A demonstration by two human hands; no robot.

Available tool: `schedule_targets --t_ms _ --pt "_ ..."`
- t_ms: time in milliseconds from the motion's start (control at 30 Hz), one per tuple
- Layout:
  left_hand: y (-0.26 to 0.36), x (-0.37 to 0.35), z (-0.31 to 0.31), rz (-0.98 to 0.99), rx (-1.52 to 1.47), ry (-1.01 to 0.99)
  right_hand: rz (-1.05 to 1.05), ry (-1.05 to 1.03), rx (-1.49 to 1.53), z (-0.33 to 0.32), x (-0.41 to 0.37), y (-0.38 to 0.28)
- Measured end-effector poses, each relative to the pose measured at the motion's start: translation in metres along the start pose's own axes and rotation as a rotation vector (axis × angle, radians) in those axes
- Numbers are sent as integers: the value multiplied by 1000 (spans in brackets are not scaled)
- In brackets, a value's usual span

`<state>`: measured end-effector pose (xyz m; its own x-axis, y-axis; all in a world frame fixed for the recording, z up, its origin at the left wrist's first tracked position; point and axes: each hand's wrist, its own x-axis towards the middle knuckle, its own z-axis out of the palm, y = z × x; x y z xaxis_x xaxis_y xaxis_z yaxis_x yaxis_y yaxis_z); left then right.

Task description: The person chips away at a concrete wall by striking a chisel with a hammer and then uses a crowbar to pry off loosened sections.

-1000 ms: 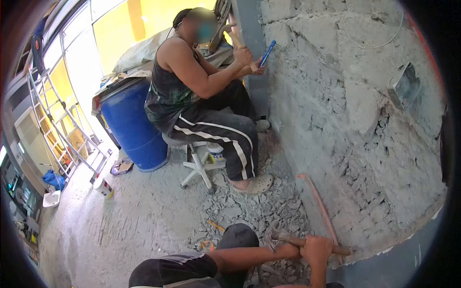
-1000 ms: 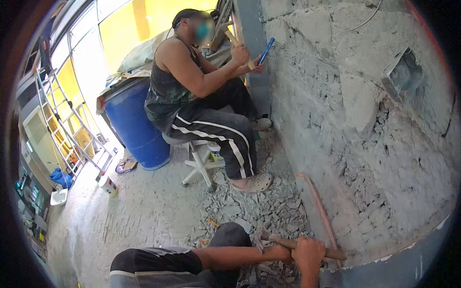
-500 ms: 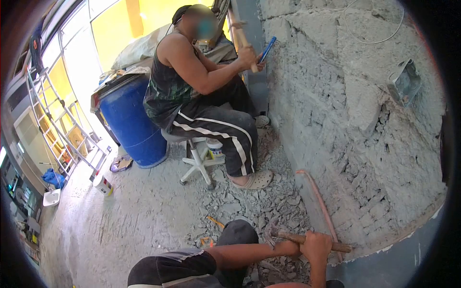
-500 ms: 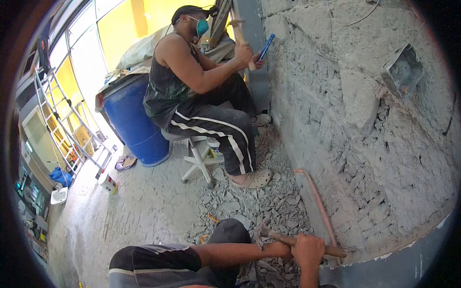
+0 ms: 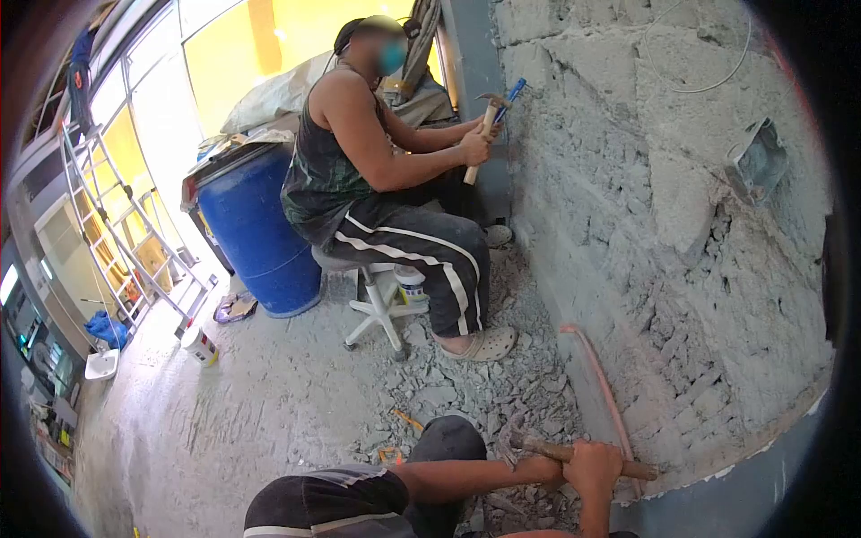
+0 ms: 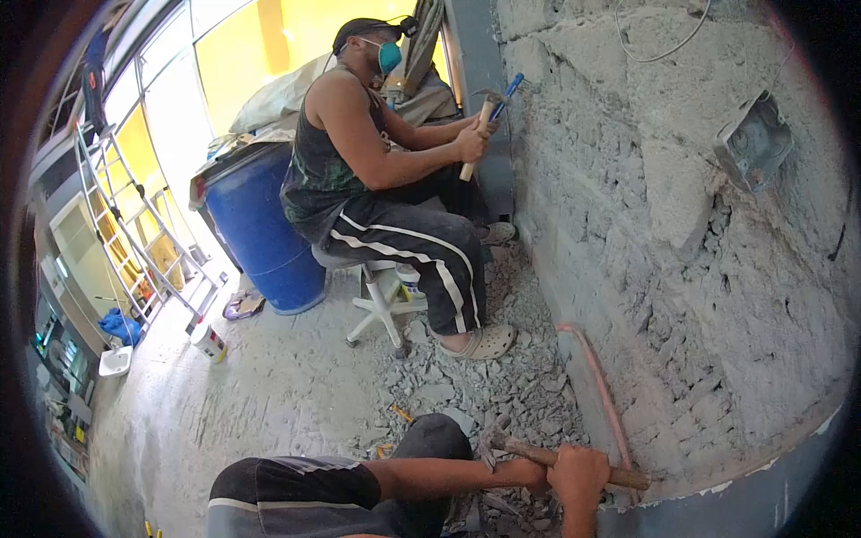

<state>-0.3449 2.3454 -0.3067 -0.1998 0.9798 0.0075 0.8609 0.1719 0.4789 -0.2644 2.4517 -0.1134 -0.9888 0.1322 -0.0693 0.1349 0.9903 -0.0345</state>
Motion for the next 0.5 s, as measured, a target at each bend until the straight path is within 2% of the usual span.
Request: schedule_targets --t_ms 100,167,267,500 --pt "10 3 1 -22 21 65 14 71 30 6 -3 2" --pt "-4 12 21 -39 -48 1 -1 59 17 4 -1 1" --pt "8 18 5 -45 45 -94 -16 160 75 4 -4 0" --pt "40 8 -41 -207 53 -214 -4 139 63 7 -2 1"
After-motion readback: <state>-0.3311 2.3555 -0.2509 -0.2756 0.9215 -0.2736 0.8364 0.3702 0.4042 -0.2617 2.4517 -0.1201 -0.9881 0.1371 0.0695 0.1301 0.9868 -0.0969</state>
